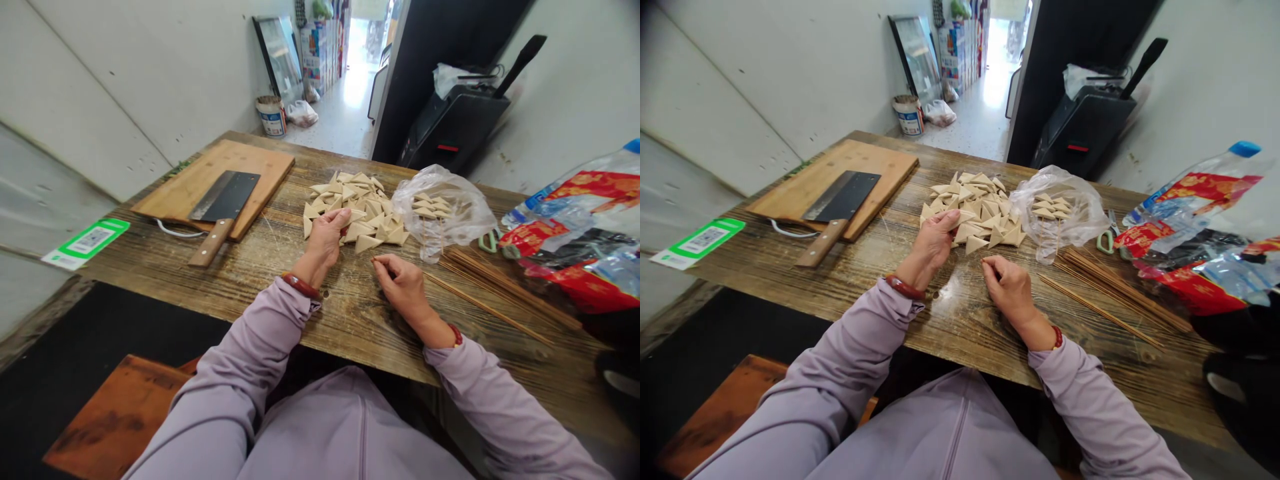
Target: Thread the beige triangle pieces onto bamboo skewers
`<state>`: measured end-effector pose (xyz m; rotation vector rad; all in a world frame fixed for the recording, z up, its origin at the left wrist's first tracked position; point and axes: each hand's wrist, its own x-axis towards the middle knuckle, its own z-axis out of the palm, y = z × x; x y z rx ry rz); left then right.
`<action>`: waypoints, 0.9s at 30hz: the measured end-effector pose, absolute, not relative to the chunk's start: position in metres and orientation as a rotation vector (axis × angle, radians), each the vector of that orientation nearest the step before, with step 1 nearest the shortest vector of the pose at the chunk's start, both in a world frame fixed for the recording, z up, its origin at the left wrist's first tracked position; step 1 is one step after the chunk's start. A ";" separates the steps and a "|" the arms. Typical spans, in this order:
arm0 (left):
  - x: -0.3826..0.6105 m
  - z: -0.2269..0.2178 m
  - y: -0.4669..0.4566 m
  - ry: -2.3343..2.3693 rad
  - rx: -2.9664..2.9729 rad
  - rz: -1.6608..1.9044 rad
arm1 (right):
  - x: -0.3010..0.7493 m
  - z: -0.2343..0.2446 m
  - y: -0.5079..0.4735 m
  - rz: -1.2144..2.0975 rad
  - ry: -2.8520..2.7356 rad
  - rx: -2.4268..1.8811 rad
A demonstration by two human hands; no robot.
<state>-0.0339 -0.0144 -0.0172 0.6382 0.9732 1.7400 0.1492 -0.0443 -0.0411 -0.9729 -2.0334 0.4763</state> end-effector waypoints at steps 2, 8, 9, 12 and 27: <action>-0.034 -0.017 -0.015 0.969 0.641 1.741 | 0.149 -0.042 -0.044 0.473 -2.030 -0.981; -0.034 -0.015 -0.016 0.950 0.655 1.728 | 0.148 -0.042 -0.044 0.450 -2.035 -1.003; -0.034 -0.015 -0.016 0.951 0.655 1.725 | 0.147 -0.042 -0.044 0.444 -2.038 -1.003; -0.033 -0.015 -0.017 0.947 0.657 1.723 | 0.147 -0.041 -0.044 0.441 -2.041 -1.003; -0.031 -0.009 -0.020 0.931 0.645 1.722 | 0.146 -0.039 -0.045 0.454 -2.039 -1.009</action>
